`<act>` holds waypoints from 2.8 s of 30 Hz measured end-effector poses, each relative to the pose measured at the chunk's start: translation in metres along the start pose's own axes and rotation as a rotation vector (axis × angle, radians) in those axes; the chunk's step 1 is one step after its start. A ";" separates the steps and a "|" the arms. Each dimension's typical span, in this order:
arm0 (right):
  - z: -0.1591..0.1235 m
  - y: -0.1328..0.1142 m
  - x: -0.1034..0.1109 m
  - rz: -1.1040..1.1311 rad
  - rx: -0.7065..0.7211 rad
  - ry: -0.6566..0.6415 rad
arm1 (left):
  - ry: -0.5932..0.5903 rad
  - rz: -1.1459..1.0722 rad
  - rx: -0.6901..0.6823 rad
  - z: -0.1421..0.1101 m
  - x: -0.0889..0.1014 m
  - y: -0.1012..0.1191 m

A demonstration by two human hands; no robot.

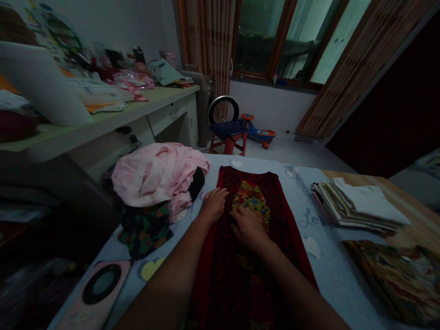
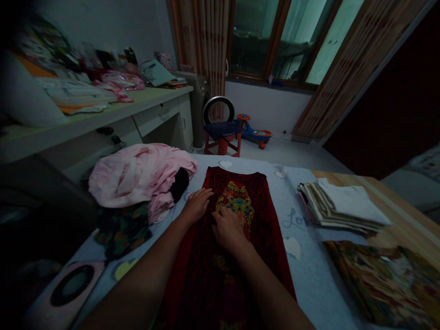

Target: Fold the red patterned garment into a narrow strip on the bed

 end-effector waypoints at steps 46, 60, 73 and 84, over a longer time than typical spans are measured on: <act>-0.119 -0.022 0.000 0.190 0.091 -0.181 | -0.029 0.246 -0.168 -0.069 0.010 0.053; -0.043 0.005 0.015 0.085 -0.150 0.019 | 0.017 0.198 -0.111 -0.116 0.007 0.062; 0.003 0.015 -0.006 0.033 -0.343 0.021 | -0.021 0.234 -0.087 -0.125 0.008 0.066; -0.043 0.006 0.009 0.066 -0.148 0.094 | -0.124 0.324 -0.140 -0.132 0.007 0.065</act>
Point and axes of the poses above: each hand's wrist, its own z-axis towards the middle knuckle, its own x-axis out of the back of the hand, y = z × x, the point moved 3 cm from there along z, towards the middle knuckle, and after that the axes turned 6 degrees about z, right-handed, at the moved point
